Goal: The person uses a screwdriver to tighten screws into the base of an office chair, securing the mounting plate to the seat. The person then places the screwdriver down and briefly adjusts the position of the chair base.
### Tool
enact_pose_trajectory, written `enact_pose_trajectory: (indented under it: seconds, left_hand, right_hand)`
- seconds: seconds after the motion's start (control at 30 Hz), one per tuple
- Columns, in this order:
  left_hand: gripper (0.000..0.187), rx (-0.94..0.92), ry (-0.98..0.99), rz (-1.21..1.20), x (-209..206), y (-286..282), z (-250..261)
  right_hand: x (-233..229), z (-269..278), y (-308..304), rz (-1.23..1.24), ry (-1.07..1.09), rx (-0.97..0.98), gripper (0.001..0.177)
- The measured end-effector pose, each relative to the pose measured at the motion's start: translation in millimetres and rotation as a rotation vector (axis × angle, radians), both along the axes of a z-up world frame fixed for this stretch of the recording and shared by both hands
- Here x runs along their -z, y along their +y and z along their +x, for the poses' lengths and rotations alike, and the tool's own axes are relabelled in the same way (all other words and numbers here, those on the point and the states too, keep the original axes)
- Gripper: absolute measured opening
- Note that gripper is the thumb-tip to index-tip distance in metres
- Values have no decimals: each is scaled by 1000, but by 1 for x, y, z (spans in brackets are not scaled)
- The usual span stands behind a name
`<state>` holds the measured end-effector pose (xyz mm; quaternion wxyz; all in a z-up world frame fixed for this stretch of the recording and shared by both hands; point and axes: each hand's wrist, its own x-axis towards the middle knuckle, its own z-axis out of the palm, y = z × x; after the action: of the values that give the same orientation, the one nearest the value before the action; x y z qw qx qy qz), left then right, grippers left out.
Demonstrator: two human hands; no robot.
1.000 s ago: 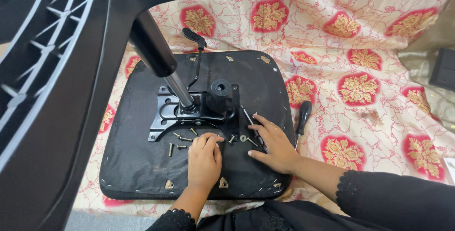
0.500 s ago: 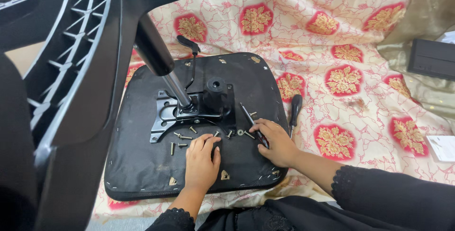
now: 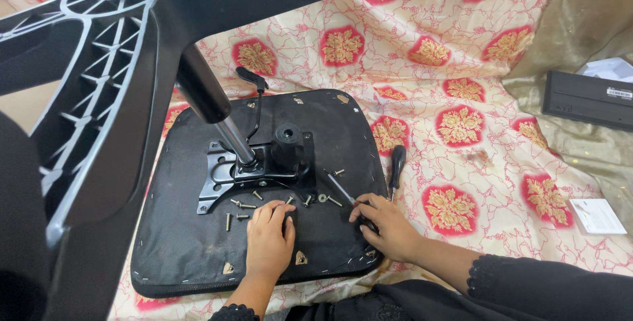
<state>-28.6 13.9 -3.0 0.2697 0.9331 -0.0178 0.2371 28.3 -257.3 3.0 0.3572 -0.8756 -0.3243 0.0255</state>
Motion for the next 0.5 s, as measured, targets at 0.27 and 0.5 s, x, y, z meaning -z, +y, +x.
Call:
enact_pose_trajectory:
  seconds: [0.27, 0.5]
  left_hand:
    - [19, -77, 29, -17, -2, -4, -1]
    - [19, -122, 22, 6, -8, -8, 0]
  right_hand:
    - [1, 15, -21, -78, 64, -212, 62]
    - [-12, 24, -34, -77, 151, -350, 89]
